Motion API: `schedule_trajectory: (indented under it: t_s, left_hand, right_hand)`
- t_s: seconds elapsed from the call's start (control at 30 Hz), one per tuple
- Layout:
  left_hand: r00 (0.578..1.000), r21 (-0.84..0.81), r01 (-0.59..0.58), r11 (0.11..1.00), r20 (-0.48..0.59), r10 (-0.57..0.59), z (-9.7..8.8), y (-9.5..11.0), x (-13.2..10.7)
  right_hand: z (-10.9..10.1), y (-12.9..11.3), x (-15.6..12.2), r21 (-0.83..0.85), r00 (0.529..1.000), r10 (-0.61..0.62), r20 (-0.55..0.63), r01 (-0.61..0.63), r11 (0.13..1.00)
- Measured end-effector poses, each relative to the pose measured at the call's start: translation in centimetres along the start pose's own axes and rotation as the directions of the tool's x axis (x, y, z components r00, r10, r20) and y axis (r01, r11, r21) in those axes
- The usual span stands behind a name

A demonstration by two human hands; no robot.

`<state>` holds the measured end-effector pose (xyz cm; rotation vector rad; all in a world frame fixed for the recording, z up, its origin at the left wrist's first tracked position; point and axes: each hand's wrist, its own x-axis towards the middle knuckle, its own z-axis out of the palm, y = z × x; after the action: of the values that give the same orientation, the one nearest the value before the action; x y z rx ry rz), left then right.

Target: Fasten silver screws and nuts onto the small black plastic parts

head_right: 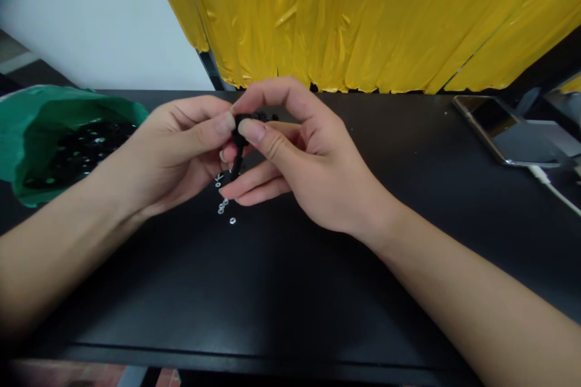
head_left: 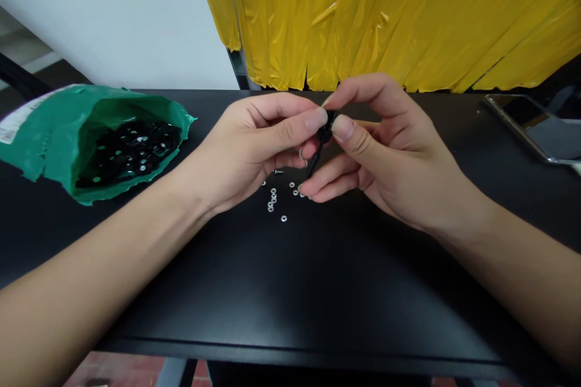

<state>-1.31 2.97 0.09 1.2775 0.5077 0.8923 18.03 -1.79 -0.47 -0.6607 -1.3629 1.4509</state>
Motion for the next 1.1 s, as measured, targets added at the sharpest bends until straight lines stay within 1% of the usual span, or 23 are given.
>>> schedule_trajectory:
  t_s: [0.07, 0.13, 0.27, 0.37, 0.43, 0.57, 0.67, 0.73, 0.8, 0.87, 0.93, 0.97, 1.03, 1.1]
  left_hand:
    - [0.995, -0.079, 0.090, 0.993, 0.048, -0.086, -0.16, 0.09, 0.06]
    - [0.992, -0.113, 0.117, 0.987, 0.053, -0.111, -0.22, 0.14, 0.04]
    - [0.996, -0.080, 0.085, 0.993, 0.027, -0.083, -0.09, 0.19, -0.01]
    - [0.998, -0.016, 0.060, 0.998, 0.021, -0.060, -0.08, 0.16, 0.02]
    - [0.999, 0.046, 0.014, 0.999, 0.029, -0.015, -0.17, 0.12, 0.03]
    - [0.993, 0.182, -0.116, 0.977, 0.042, 0.110, -0.28, 0.05, -0.13]
    - [0.985, 0.220, -0.171, 0.960, 0.034, 0.167, -0.11, -0.05, -0.32]
    - [0.981, 0.220, -0.192, 0.956, 0.006, 0.196, 0.09, -0.08, -0.39]
    - [0.982, 0.187, -0.180, 0.966, -0.014, 0.186, 0.25, -0.04, -0.37]
    - [0.993, 0.132, -0.114, 0.985, -0.010, 0.117, 0.27, 0.07, -0.30]
    - [0.999, 0.084, -0.038, 0.996, 0.018, 0.037, 0.19, 0.15, -0.23]
    - [1.000, 0.073, -0.018, 0.997, 0.021, 0.017, 0.14, 0.15, -0.22]
    - [0.999, 0.086, -0.032, 0.996, 0.007, 0.031, 0.09, 0.07, -0.26]
    - [0.995, 0.152, -0.099, 0.983, -0.018, 0.103, 0.16, -0.04, -0.36]
  right_hand:
    - [-0.03, 0.00, 0.04, 0.026, 1.000, -0.002, 0.001, 0.002, 1.000]
    - [-0.03, -0.02, 0.06, 0.042, 1.000, -0.002, -0.014, 0.003, 0.999]
    - [0.09, -0.17, -0.03, 0.063, 0.999, 0.032, -0.010, -0.032, 0.998]
    - [0.17, -0.18, -0.12, 0.090, 1.000, 0.024, 0.019, -0.026, 0.996]
    - [0.13, -0.08, -0.14, 0.099, 1.000, 0.015, 0.022, -0.017, 0.995]
    - [-0.08, 0.09, -0.06, 0.094, 1.000, 0.007, 0.014, -0.009, 0.995]
    - [-0.25, 0.14, 0.04, 0.079, 1.000, 0.007, -0.006, -0.007, 0.997]
    - [-0.37, 0.20, 0.11, 0.073, 1.000, -0.001, -0.005, 0.001, 0.997]
    - [-0.47, 0.28, 0.18, 0.075, 1.000, -0.016, 0.010, 0.015, 0.997]
    - [-0.55, 0.35, 0.23, 0.079, 0.999, -0.030, 0.028, 0.028, 0.996]
    - [-0.59, 0.37, 0.25, 0.080, 0.999, -0.033, 0.036, 0.030, 0.996]
    - [-0.59, 0.35, 0.25, 0.078, 0.999, -0.032, 0.033, 0.029, 0.997]
    - [-0.56, 0.30, 0.24, 0.069, 0.999, -0.027, 0.018, 0.025, 0.997]
    - [-0.51, 0.26, 0.21, 0.058, 1.000, -0.028, 0.001, 0.028, 0.998]
